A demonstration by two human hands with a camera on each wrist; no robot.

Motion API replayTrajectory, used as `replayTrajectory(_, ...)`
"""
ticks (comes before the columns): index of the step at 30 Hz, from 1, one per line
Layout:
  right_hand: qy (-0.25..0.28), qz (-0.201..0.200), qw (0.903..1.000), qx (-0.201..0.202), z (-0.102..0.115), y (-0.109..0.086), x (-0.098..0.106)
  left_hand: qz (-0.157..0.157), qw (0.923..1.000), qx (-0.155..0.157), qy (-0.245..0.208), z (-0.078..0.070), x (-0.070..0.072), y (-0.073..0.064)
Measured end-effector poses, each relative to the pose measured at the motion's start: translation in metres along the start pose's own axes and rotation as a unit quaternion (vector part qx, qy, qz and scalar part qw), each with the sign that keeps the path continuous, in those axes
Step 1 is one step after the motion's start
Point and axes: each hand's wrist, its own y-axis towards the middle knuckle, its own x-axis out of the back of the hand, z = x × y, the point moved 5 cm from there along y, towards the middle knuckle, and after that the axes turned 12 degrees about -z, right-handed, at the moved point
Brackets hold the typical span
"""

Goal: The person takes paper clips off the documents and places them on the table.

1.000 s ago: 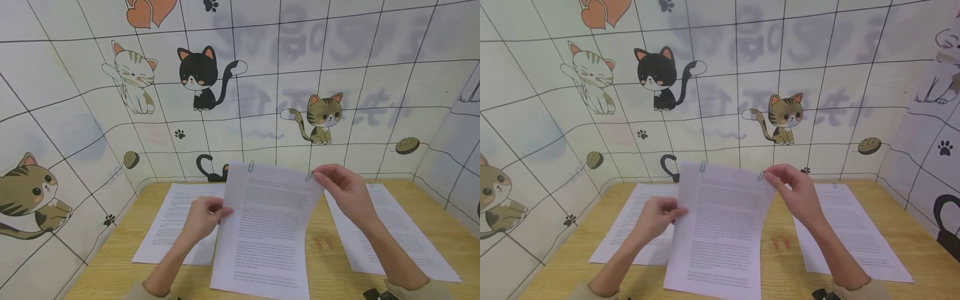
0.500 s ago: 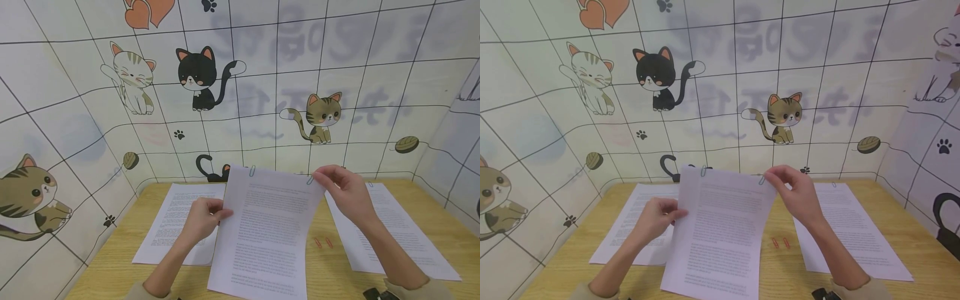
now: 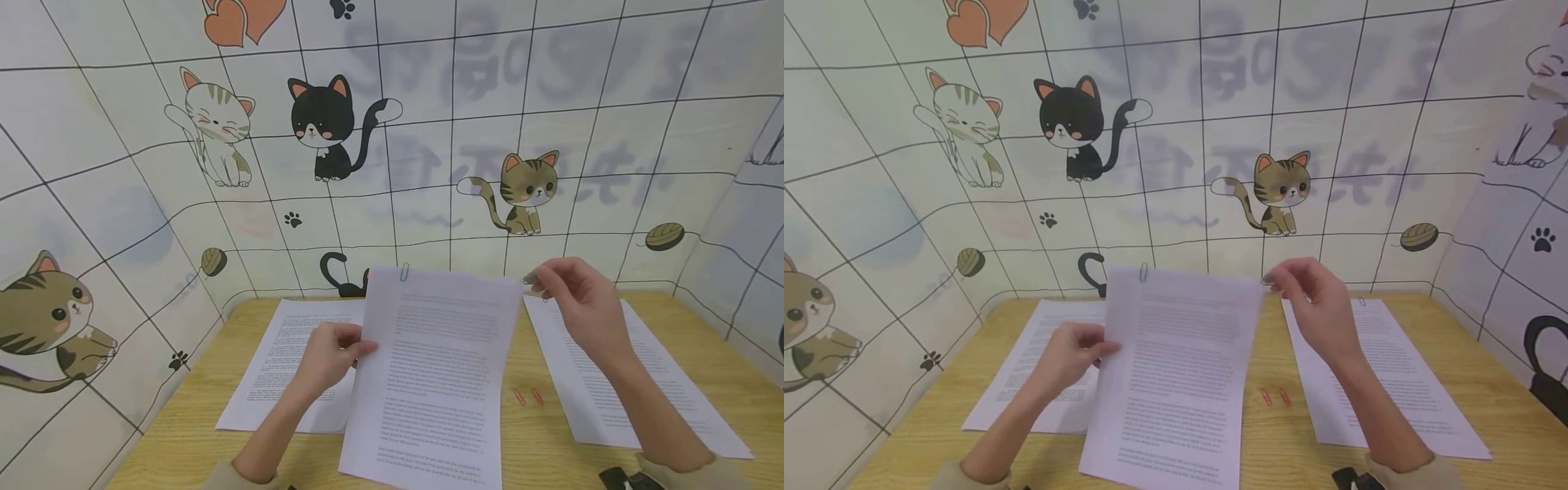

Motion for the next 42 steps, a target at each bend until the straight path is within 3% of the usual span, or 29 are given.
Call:
replayTrajectory(9, 0.018, 0.011, 0.9995, -0.022, -0.002, 0.002, 0.005, 0.002, 0.9999, 0.007, -0.014, -0.001, 0.006, 0.001)
replayTrajectory(16, -0.025, 0.044, 0.9982, -0.033, -0.007, -0.002, 0.005, -0.001, 0.9997, 0.014, -0.018, 0.001, 0.009, 0.004)
replayTrajectory(25, -0.097, 0.109, 0.989, -0.025, -0.015, -0.011, 0.006, -0.007, 0.9992, 0.027, -0.029, 0.003, 0.011, 0.005)
replayTrajectory(35, -0.083, 0.169, 0.9813, -0.04, -0.032, -0.021, 0.01, -0.009, 0.9985, 0.038, -0.038, 0.004, 0.012, 0.006)
replayTrajectory(42, -0.11, 0.189, 0.9738, -0.062, -0.043, -0.026, 0.017, -0.011, 0.9985, 0.039, -0.036, 0.004, 0.013, 0.006)
